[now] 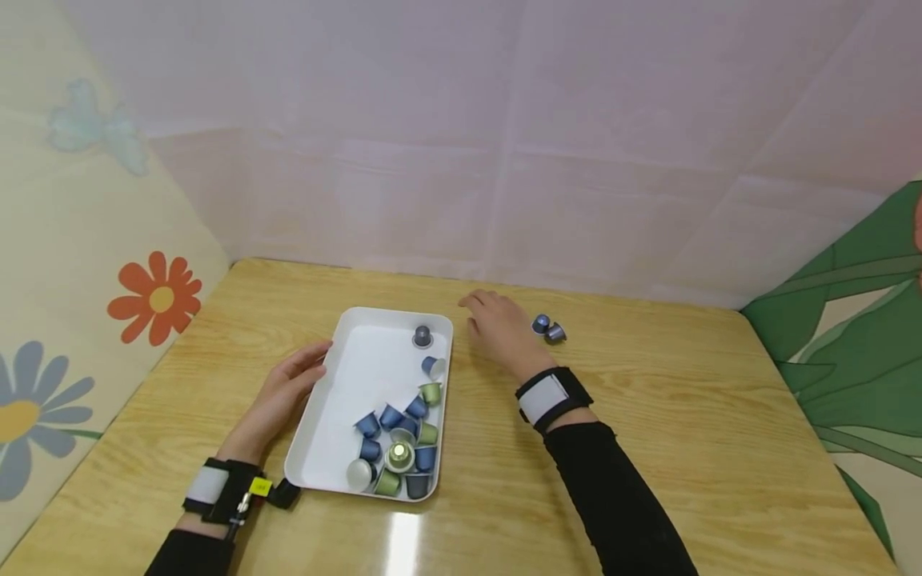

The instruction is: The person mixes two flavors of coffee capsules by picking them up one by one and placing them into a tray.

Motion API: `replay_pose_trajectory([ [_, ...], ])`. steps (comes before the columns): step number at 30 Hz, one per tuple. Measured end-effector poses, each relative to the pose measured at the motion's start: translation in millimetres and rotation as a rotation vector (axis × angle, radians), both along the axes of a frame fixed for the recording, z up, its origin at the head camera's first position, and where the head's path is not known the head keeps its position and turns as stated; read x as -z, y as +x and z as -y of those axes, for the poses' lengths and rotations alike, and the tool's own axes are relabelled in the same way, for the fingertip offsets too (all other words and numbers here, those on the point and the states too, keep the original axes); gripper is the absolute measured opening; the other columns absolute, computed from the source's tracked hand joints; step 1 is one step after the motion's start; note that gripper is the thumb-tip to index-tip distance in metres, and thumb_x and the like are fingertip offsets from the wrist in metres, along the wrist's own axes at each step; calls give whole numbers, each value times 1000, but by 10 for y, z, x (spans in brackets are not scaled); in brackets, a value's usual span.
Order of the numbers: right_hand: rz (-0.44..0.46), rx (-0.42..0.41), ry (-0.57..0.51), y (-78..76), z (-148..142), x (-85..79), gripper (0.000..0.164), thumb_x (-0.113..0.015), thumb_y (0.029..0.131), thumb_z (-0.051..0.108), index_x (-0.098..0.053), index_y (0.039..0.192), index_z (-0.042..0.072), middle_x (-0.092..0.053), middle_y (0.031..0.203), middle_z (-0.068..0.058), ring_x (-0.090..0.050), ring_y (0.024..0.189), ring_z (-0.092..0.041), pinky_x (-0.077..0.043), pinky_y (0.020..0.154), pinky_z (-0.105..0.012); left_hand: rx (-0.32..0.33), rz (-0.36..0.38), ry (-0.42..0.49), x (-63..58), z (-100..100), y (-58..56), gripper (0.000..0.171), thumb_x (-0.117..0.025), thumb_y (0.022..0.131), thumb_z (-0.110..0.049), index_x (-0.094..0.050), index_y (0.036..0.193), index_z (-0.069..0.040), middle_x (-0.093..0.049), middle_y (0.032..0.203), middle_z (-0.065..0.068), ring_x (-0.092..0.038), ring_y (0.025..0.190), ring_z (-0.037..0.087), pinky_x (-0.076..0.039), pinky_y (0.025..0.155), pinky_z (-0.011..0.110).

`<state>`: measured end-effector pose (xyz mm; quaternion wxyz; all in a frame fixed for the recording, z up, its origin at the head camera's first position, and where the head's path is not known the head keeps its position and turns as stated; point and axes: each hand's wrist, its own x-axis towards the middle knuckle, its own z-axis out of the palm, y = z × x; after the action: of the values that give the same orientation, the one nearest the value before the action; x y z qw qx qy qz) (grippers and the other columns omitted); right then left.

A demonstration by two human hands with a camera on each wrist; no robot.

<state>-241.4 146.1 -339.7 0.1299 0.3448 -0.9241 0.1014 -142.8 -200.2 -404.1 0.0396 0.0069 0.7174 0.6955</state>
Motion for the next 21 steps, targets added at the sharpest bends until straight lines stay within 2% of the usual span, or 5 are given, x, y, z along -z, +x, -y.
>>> replay_pose_trajectory([
  [6,81,83,89,-1,-38,44,34,-62,96,10,-60,128,-2,-57,129,-22,-54,119,-37,-45,101,-48,10,5,2,3,-24,14,46,-54,102,-10,-45,145,1,-43,150,17,-41,136,30,-44,96,18],
  [14,161,152,174,35,-143,136,36,-59,98,13,-58,132,-1,-57,127,-22,-59,110,-37,-51,90,-49,22,10,8,-12,-61,7,46,-54,102,-11,-44,146,0,-42,151,16,-40,137,30,-44,96,18],
  [21,172,118,161,65,-182,221,33,-59,97,5,-60,130,-3,-58,125,-23,-61,107,-38,-52,87,-48,22,12,14,-7,-68,-4,46,-54,102,-10,-45,146,0,-42,151,17,-41,137,30,-44,96,18],
])
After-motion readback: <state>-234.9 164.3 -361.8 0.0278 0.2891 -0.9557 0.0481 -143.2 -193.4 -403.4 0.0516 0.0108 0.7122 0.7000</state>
